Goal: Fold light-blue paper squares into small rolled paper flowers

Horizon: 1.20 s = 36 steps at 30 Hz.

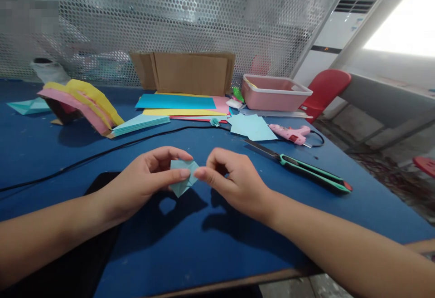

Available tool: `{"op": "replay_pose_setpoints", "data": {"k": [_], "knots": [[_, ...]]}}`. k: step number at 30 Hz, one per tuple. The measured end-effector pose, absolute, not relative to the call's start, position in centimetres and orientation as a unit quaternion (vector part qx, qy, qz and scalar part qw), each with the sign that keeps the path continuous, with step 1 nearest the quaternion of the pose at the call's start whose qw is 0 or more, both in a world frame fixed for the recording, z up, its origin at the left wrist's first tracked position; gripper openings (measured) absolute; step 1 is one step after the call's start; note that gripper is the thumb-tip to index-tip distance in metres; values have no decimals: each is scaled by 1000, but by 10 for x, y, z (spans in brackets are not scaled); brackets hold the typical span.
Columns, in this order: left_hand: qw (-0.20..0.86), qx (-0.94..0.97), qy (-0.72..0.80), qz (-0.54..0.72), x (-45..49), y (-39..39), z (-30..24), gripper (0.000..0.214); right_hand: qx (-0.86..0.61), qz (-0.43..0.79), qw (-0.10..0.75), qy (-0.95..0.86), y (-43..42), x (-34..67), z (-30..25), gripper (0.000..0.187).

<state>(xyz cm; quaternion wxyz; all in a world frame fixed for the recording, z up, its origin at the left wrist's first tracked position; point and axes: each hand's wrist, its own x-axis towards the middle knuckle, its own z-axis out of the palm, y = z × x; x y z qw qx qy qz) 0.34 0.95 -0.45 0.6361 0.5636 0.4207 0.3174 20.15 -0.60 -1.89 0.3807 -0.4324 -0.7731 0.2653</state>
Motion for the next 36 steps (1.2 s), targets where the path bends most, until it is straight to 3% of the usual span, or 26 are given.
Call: {"op": "replay_pose_setpoints", "data": {"k": [1,3,7,15,19,23,36], "knots": [[633,559,431,317,3,10,-5,27,-413,243,409,-776,-6,203,-19,30],[634,550,442,318,4,11,-6,32,-360,188,438,-802,-5,204,-19,34],[651,546,417,321,5,12,-7,40,-312,117,429,-840,-2,206,-19,22],[618,597,394,326,3,9,-9,46,-324,173,446,-816,3,209,-18,3],[607,607,389,334,3,9,-11,40,-313,184,451,-815,2,208,-16,4],[618,597,381,342,3,9,-10,37,-299,174,449,-824,1,208,-15,20],[586,619,389,348,4,7,-6,36,-314,169,445,-821,-2,207,-13,6]]}}
